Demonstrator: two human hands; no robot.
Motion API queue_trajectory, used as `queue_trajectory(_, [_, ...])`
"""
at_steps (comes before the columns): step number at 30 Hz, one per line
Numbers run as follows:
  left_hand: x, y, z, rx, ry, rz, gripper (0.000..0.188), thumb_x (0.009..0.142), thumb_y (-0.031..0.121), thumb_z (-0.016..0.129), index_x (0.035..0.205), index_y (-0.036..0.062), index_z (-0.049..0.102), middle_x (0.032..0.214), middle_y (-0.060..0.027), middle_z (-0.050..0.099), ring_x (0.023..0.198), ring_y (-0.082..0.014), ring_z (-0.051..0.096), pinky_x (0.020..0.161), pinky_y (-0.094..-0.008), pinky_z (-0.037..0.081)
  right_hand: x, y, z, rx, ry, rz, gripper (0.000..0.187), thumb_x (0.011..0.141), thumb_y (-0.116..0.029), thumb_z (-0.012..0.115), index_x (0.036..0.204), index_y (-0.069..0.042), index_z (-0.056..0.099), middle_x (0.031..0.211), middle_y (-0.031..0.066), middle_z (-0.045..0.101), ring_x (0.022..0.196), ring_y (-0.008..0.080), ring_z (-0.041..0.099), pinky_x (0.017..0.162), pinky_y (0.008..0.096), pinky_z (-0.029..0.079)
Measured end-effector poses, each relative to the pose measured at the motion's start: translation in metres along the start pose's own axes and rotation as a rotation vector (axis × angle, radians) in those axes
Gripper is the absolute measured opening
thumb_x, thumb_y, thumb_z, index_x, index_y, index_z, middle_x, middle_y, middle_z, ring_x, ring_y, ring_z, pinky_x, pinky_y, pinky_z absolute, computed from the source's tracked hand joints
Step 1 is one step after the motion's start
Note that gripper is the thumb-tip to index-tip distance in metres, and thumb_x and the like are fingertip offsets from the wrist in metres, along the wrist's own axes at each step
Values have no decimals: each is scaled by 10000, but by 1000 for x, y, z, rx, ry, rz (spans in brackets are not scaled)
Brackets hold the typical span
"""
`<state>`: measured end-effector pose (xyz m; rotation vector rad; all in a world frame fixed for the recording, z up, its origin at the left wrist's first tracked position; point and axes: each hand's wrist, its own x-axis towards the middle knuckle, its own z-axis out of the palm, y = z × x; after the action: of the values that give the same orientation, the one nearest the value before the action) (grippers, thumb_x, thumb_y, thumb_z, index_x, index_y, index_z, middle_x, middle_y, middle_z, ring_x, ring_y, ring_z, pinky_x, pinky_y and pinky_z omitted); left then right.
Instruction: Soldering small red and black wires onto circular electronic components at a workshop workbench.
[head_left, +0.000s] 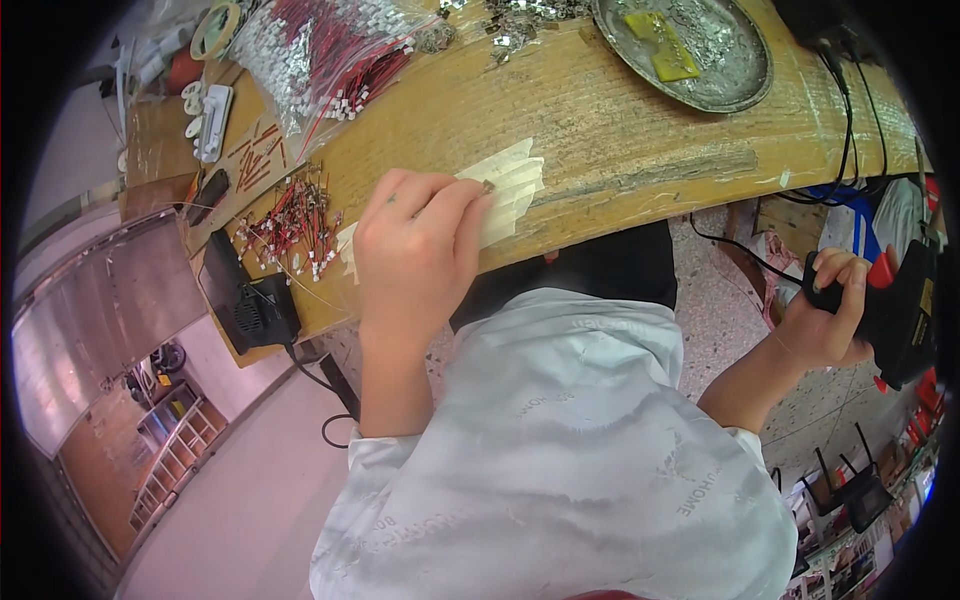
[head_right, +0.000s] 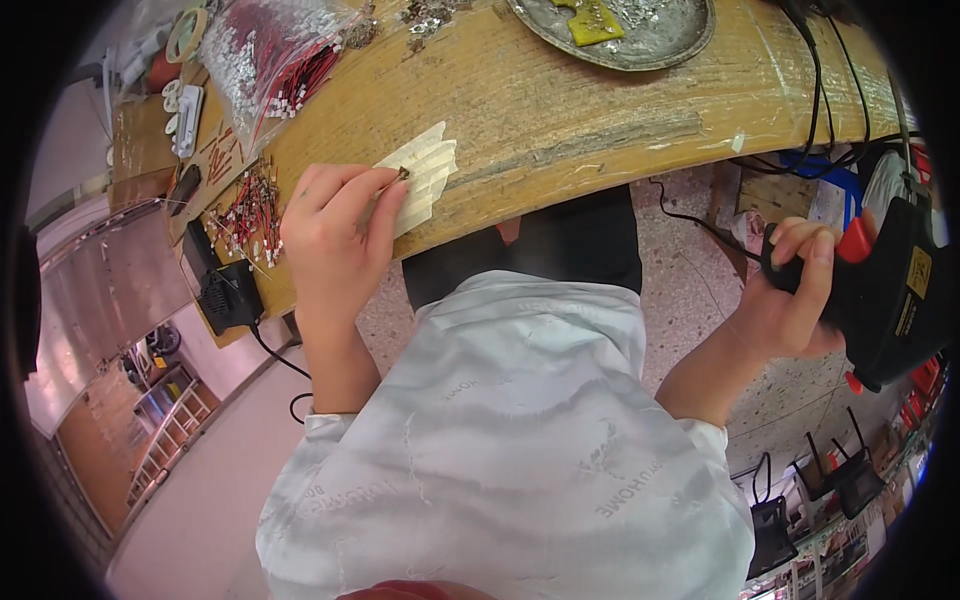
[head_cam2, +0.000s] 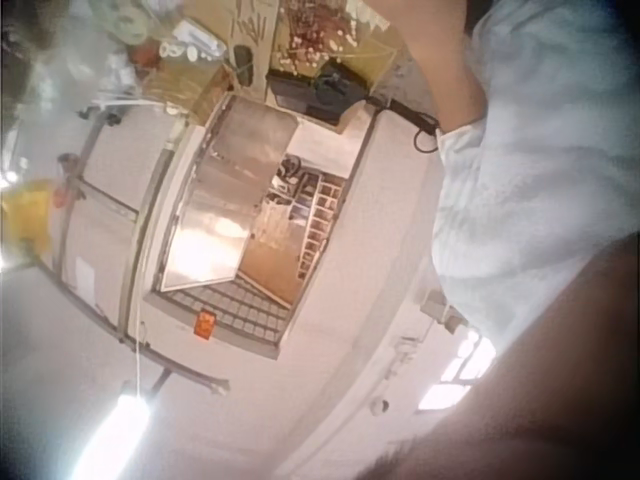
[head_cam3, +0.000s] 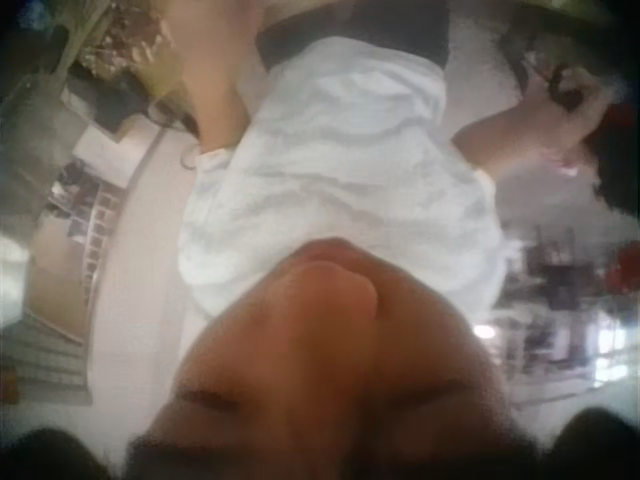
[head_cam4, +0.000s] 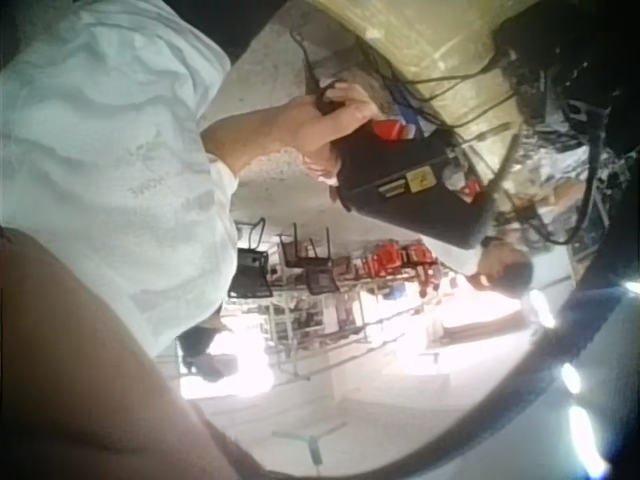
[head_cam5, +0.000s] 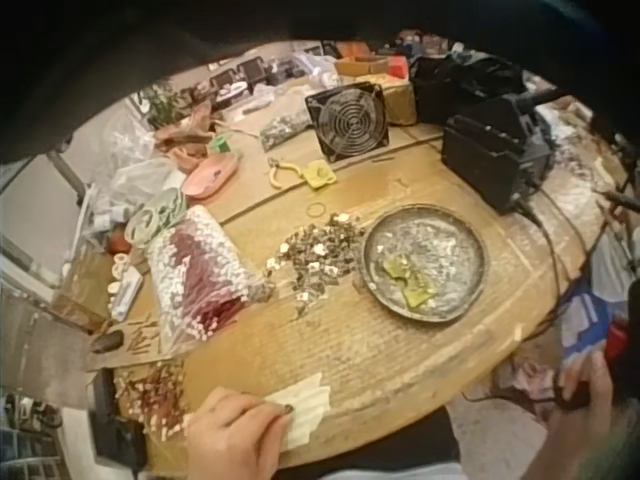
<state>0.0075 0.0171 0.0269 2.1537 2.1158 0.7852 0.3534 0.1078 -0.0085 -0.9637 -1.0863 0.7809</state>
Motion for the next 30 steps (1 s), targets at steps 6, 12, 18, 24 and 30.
queue_trajectory(6, [-1, 0, -2, -20, -12, -40, 86, 782, 58, 795, 842, 50, 733, 822, -84, 688, 752, -289, 638, 669, -381, 520, 1, -6, -3, 118, -73, 31, 474, 934, 0, 536, 1379, 130, 440, 759, 50, 455, 674, 163, 458, 734, 385, 414])
queue_trajectory(12, [-15, -17, -26, 106, 123, -119, 113, 795, 62, 787, 889, 33, 731, 885, -113, 698, 814, -307, 648, 732, -393, 520, -7, -11, 11, 71, -32, 6, 475, 921, 44, 541, 1375, 136, 437, 759, 61, 479, 657, 163, 465, 714, 384, 421])
queue_trajectory(18, [-31, -29, -37, 321, -42, -203, 138, 850, 74, 727, 978, 26, 712, 1004, -135, 683, 936, -349, 616, 823, -436, 503, -11, -14, 21, 88, -112, -10, 454, 932, 36, 538, 1364, 137, 442, 756, 59, 476, 652, 163, 463, 702, 375, 416])
queue_trajectory(24, [-25, -28, -27, 209, -21, -200, 93, 877, 39, 690, 964, 8, 686, 950, -127, 687, 906, -322, 626, 811, -420, 506, -21, -28, 42, 83, -185, -6, 457, 936, 27, 547, 1370, 120, 437, 734, 40, 474, 616, 133, 443, 666, 353, 417])
queue_trajectory(30, [-33, 32, -22, -1105, 46, -528, 59, 1000, 6, 608, 1038, -39, 609, 927, -105, 733, 765, -81, 638, 673, -205, 512, -65, -67, 97, 177, -325, 500, 557, 857, 55, 623, 1382, 63, 438, 716, 16, 456, 514, 110, 429, 515, 287, 413])
